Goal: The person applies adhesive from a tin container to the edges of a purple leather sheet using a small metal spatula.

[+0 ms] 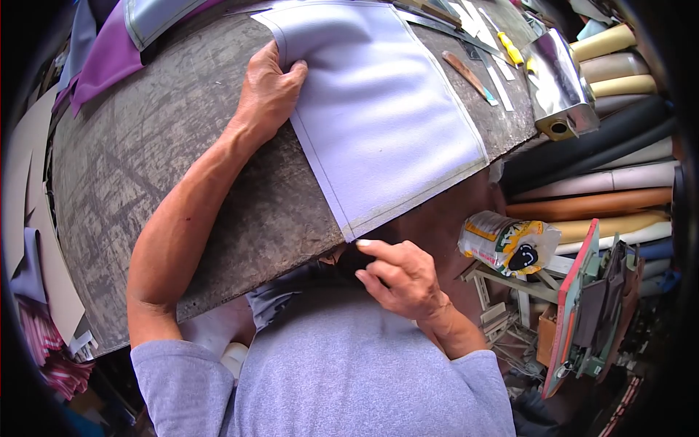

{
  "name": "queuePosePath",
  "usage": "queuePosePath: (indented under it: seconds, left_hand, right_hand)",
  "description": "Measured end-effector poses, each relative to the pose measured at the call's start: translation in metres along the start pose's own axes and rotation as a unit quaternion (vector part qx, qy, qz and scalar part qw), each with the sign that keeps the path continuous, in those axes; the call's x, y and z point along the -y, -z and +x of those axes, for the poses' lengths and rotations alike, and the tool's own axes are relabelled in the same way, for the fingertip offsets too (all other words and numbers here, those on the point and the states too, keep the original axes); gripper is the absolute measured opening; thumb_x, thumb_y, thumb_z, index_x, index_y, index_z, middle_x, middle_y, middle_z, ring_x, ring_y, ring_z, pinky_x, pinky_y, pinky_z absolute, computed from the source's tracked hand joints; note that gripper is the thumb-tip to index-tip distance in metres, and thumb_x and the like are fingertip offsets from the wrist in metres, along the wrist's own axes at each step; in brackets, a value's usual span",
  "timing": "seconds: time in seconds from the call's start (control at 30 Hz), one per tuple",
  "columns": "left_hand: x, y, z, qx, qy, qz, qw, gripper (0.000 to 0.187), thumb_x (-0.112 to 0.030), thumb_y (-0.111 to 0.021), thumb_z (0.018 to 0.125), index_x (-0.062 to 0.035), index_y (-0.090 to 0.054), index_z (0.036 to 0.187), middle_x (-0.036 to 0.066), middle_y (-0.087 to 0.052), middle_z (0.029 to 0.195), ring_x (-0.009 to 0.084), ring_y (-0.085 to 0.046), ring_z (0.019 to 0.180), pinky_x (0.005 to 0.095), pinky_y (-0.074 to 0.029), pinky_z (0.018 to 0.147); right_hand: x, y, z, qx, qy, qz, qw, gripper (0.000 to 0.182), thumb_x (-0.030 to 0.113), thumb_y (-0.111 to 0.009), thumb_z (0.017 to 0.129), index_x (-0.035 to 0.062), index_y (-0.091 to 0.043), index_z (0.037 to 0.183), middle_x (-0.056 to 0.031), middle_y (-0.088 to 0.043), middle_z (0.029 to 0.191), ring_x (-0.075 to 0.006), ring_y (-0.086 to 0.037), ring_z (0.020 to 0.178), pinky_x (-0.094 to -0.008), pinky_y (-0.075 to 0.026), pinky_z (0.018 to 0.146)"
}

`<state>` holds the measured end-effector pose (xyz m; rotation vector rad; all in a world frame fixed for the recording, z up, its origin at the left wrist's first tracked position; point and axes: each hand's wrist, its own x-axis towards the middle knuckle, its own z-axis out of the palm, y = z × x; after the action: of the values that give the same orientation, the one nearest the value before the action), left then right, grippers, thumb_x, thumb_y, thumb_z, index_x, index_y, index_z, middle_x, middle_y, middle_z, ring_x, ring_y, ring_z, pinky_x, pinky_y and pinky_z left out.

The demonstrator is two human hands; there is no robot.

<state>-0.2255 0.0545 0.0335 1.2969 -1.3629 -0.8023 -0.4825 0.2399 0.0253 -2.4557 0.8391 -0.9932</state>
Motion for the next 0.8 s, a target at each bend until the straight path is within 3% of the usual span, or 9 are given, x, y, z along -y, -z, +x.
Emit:
queuePosePath:
  seconds: [0.1, 0.13, 0.2, 0.3, 0.4, 0.47, 0.6, 0.7, 0.8]
  left_hand:
    - [-0.001, -0.002, 0.0, 0.001, -0.002, -0.014, 1.0, 0.026, -0.006, -0.058, 0.097, 0.0033, -0.06, 0.121, 0.009, -0.069, 0.107, 0.0108, -0.065, 0.09, 0.0257, -0.054, 0.08]
    - [0.001, -0.002, 0.0, 0.004, 0.005, -0.026, 1.0, 0.026, -0.006, -0.058, 0.097, 0.0032, -0.06, 0.121, 0.008, -0.069, 0.107, 0.0105, -0.065, 0.09, 0.0252, -0.054, 0.08]
    - [0.003, -0.004, 0.001, 0.005, 0.005, -0.054, 0.998, 0.025, -0.006, -0.059, 0.097, 0.0031, -0.06, 0.121, 0.007, -0.069, 0.106, 0.0098, -0.064, 0.089, 0.0251, -0.054, 0.08]
    - [0.002, -0.001, -0.001, 0.006, 0.018, -0.05, 0.999, 0.025, -0.007, -0.06, 0.097, 0.0031, -0.06, 0.12, 0.007, -0.069, 0.106, 0.0103, -0.064, 0.091, 0.0257, -0.054, 0.082]
    - [0.0, -0.002, -0.001, -0.001, 0.011, -0.045, 0.999, 0.025, -0.007, -0.06, 0.097, 0.0033, -0.06, 0.121, 0.008, -0.069, 0.106, 0.0108, -0.064, 0.092, 0.0262, -0.054, 0.082]
    - [-0.004, -0.002, -0.002, 0.006, 0.021, -0.041, 0.999, 0.026, -0.007, -0.059, 0.097, 0.0039, -0.06, 0.121, 0.009, -0.069, 0.107, 0.0114, -0.065, 0.092, 0.0266, -0.054, 0.083]
    - [-0.005, -0.001, -0.002, 0.01, 0.019, -0.033, 0.999, 0.027, -0.007, -0.059, 0.097, 0.0046, -0.059, 0.121, 0.01, -0.069, 0.108, 0.0124, -0.065, 0.094, 0.0276, -0.054, 0.084]
    - [-0.003, -0.001, -0.001, 0.006, 0.012, -0.02, 1.0, 0.027, -0.007, -0.059, 0.097, 0.0047, -0.059, 0.122, 0.01, -0.069, 0.108, 0.0126, -0.065, 0.095, 0.0281, -0.054, 0.085]
    - [-0.004, -0.001, -0.002, 0.008, 0.008, -0.029, 1.0, 0.028, -0.006, -0.059, 0.096, 0.0048, -0.059, 0.122, 0.01, -0.069, 0.107, 0.0127, -0.065, 0.094, 0.0284, -0.054, 0.085]
  right_hand:
    - [-0.01, 0.016, -0.015, -0.142, -0.138, -0.012, 0.98, 0.024, 0.003, -0.078, 0.079, 0.0043, -0.06, 0.095, -0.0158, -0.064, 0.114, -0.0225, -0.064, 0.079, -0.0307, -0.055, 0.068]
    - [-0.012, 0.022, -0.02, -0.182, -0.238, -0.017, 0.954, 0.026, 0.001, -0.076, 0.08, 0.004, -0.059, 0.099, -0.0189, -0.058, 0.128, -0.0242, -0.065, 0.089, -0.0318, -0.056, 0.073]
    - [-0.032, 0.027, -0.023, -0.203, -0.262, -0.1, 0.938, 0.03, 0.0, -0.076, 0.078, 0.0029, -0.057, 0.101, -0.0229, -0.048, 0.144, -0.0255, -0.065, 0.093, -0.0312, -0.055, 0.072]
    - [-0.043, 0.003, -0.032, -0.026, -0.16, -0.34, 0.926, 0.019, -0.002, -0.069, 0.073, 0.0011, -0.056, 0.086, -0.0197, -0.04, 0.154, -0.0267, -0.057, 0.077, -0.0369, -0.049, 0.065]
    - [-0.026, -0.011, -0.038, 0.011, -0.049, -0.321, 0.946, 0.004, 0.002, -0.066, 0.079, 0.0001, -0.062, 0.079, -0.0095, -0.049, 0.15, -0.0257, -0.058, 0.082, -0.0352, -0.048, 0.068]
    - [-0.023, -0.009, -0.035, -0.01, 0.04, -0.256, 0.966, 0.015, -0.002, -0.073, 0.076, 0.001, -0.062, 0.087, -0.0203, -0.051, 0.143, -0.0278, -0.063, 0.088, -0.037, -0.052, 0.069]
    - [-0.026, -0.003, -0.026, -0.147, -0.062, -0.219, 0.963, 0.027, -0.001, -0.076, 0.075, -0.0003, -0.061, 0.097, -0.0235, -0.049, 0.143, -0.0299, -0.065, 0.081, -0.0378, -0.053, 0.06]
    - [-0.006, -0.013, -0.018, 0.019, -0.093, -0.253, 0.963, 0.019, 0.002, -0.075, 0.073, -0.0009, -0.059, 0.083, -0.0248, -0.044, 0.149, -0.0227, -0.058, 0.07, -0.0355, -0.05, 0.063]
    - [0.0, -0.023, -0.018, 0.024, 0.025, -0.296, 0.954, 0.011, 0.002, -0.065, 0.079, 0.0017, -0.06, 0.069, -0.0118, -0.046, 0.151, -0.017, -0.055, 0.066, -0.0297, -0.042, 0.059]
